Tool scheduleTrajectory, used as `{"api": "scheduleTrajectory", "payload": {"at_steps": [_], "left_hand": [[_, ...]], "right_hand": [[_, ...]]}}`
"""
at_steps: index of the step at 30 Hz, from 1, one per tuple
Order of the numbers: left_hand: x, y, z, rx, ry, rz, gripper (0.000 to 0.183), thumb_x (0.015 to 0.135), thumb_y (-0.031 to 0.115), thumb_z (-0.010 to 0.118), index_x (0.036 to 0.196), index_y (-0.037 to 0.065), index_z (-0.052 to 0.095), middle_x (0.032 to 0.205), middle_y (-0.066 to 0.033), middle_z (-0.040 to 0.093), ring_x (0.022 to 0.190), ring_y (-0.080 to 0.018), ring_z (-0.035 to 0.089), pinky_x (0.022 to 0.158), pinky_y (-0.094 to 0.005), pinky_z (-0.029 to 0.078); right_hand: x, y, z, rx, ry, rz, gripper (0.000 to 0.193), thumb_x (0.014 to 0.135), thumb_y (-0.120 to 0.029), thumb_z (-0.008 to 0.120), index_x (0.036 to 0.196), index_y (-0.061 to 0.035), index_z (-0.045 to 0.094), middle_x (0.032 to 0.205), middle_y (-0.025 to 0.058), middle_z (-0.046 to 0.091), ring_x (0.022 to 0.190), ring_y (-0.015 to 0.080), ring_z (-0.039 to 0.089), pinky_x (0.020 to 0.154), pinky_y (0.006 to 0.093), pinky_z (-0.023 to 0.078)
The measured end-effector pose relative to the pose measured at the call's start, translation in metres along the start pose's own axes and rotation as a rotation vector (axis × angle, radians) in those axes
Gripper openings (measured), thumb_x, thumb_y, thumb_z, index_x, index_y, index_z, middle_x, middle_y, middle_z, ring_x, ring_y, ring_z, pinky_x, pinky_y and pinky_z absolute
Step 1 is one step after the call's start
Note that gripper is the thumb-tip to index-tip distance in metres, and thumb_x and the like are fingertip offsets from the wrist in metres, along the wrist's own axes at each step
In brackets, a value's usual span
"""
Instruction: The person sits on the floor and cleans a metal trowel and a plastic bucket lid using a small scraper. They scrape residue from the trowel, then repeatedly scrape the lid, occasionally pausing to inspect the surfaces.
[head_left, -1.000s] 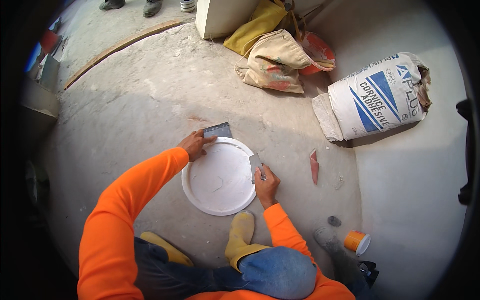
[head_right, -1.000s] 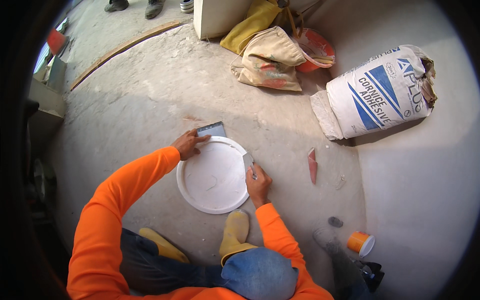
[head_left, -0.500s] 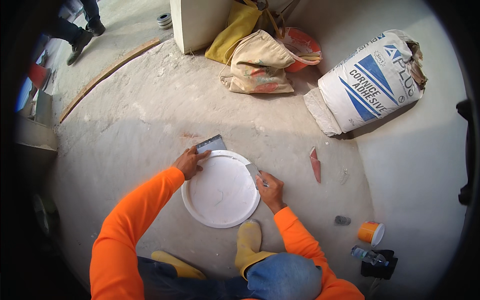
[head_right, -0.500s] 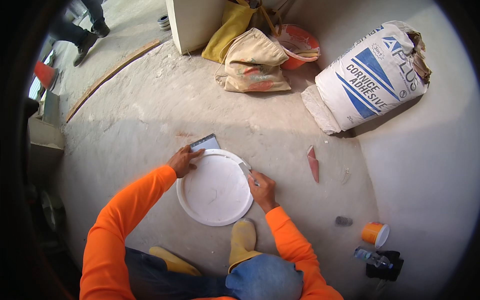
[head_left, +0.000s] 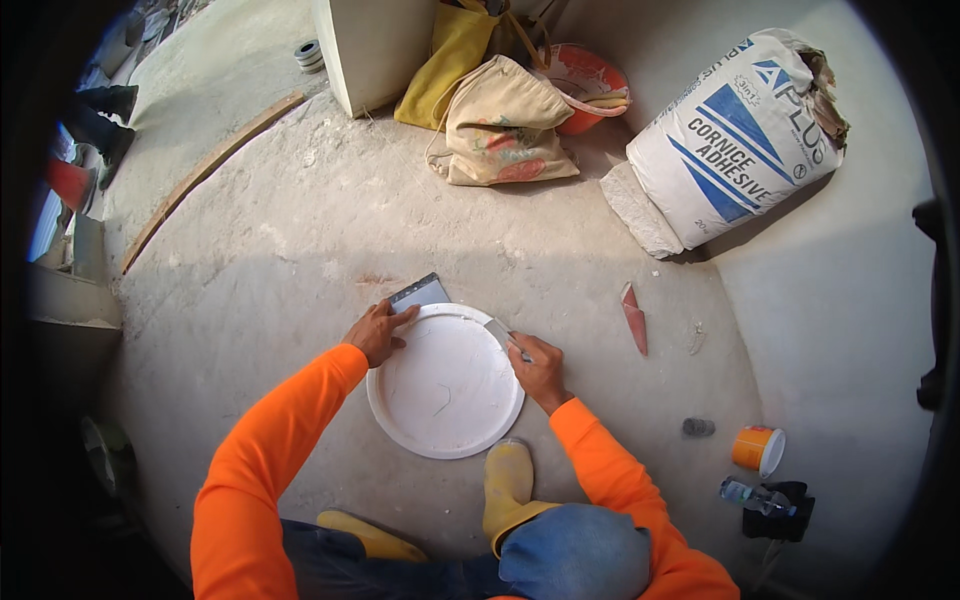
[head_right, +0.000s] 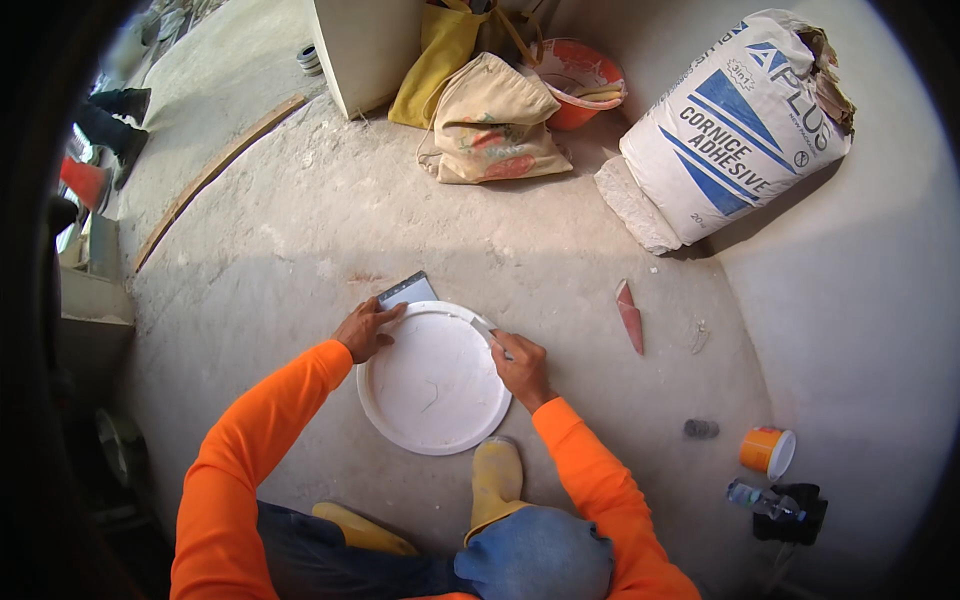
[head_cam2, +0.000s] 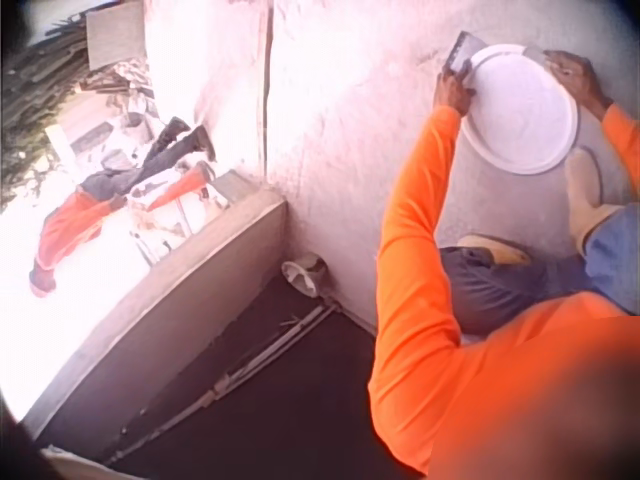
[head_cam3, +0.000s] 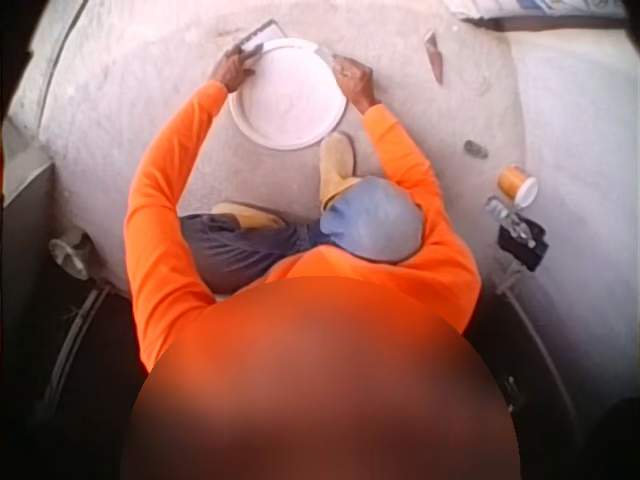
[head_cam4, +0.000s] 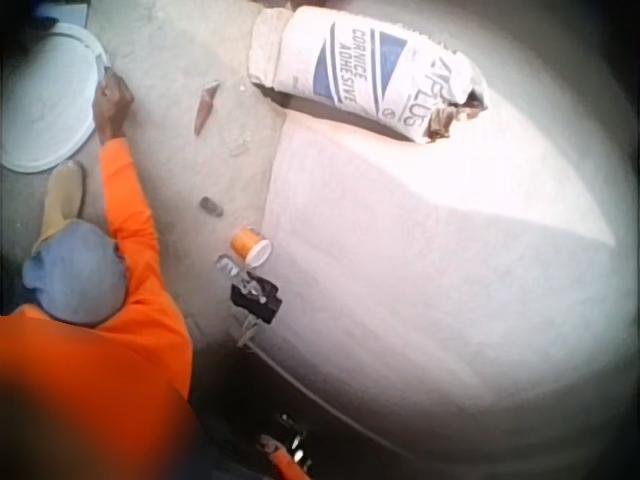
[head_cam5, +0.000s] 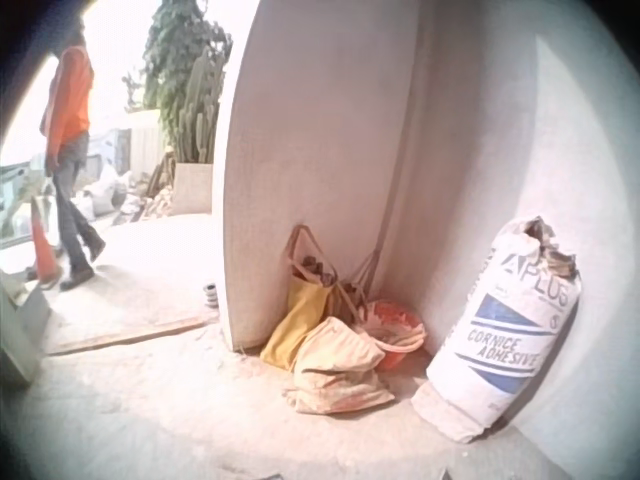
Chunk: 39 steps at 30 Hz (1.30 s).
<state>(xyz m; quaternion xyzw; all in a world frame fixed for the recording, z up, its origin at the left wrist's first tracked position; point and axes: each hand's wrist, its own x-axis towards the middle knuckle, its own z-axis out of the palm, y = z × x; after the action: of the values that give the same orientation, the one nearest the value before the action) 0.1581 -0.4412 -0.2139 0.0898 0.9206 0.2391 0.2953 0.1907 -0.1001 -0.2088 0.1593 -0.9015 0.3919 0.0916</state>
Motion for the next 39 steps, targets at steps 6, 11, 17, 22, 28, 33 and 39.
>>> {"api": "scheduleTrajectory", "payload": {"at_steps": [6,11,17,22,28,33,39], "left_hand": [[0.0,0.002,-0.002,0.013,-0.004,-0.003,0.08,0.092,0.015,0.083,0.163,0.031,0.051,0.142,-0.0166,0.057,0.135,-0.0364,0.056,0.119,-0.0434,0.048],[0.002,-0.001,0.003,0.053,-0.007,0.002,0.079,0.095,0.018,0.081,0.165,0.033,0.048,0.142,-0.0149,0.057,0.135,-0.0341,0.058,0.116,-0.0432,0.051],[0.001,-0.004,0.006,0.106,0.011,0.088,0.083,0.095,0.021,0.081,0.167,0.036,0.044,0.137,-0.0163,0.056,0.131,-0.0366,0.059,0.112,-0.0472,0.052],[0.009,-0.01,0.014,0.1,0.037,0.105,0.087,0.091,0.015,0.081,0.167,0.036,0.044,0.148,-0.0197,0.054,0.136,-0.041,0.058,0.112,-0.0492,0.054],[0.006,-0.007,0.013,0.166,0.046,0.092,0.088,0.093,0.018,0.08,0.169,0.037,0.041,0.156,-0.0229,0.051,0.141,-0.043,0.055,0.113,-0.051,0.053],[-0.002,0.004,0.005,0.2,0.012,0.048,0.091,0.091,0.025,0.082,0.169,0.041,0.038,0.151,-0.0207,0.054,0.138,-0.04,0.058,0.108,-0.0499,0.055],[-0.001,0.001,0.004,0.206,-0.07,-0.039,0.091,0.097,0.035,0.08,0.171,0.045,0.029,0.146,-0.0182,0.06,0.134,-0.0362,0.063,0.111,-0.0453,0.055]], "right_hand": [[0.011,-0.003,0.005,0.005,0.017,-0.061,0.018,0.09,0.0,0.074,0.108,-0.0019,0.076,0.083,0.0176,0.074,0.071,0.0365,0.073,0.061,0.0436,0.058],[0.01,0.0,0.009,-0.047,0.017,-0.045,0.017,0.091,-0.002,0.074,0.108,-0.0005,0.076,0.089,0.0187,0.076,0.077,0.0373,0.074,0.065,0.0427,0.06],[0.034,-0.01,0.012,0.023,-0.064,-0.013,0.019,0.087,-0.006,0.077,0.104,0.0002,0.073,0.086,0.0241,0.074,0.076,0.044,0.073,0.068,0.0486,0.058],[0.023,-0.011,0.02,0.074,-0.047,0.126,0.017,0.084,-0.006,0.077,0.094,-0.0016,0.063,0.082,0.0208,0.071,0.075,0.0446,0.071,0.07,0.0536,0.054],[0.0,-0.006,0.029,0.14,-0.018,0.045,0.019,0.083,-0.007,0.08,0.1,0.0003,0.075,0.086,0.0198,0.072,0.077,0.0377,0.071,0.071,0.049,0.055],[-0.002,-0.009,0.023,0.083,-0.091,0.053,0.019,0.089,-0.008,0.076,0.106,0.0016,0.075,0.09,0.0232,0.073,0.079,0.0438,0.07,0.074,0.054,0.055],[0.03,0.004,-0.008,0.046,-0.04,0.131,0.03,0.096,-0.02,0.075,0.103,0.0089,0.075,0.077,0.0306,0.071,0.069,0.0474,0.073,0.061,0.0478,0.056]]}}
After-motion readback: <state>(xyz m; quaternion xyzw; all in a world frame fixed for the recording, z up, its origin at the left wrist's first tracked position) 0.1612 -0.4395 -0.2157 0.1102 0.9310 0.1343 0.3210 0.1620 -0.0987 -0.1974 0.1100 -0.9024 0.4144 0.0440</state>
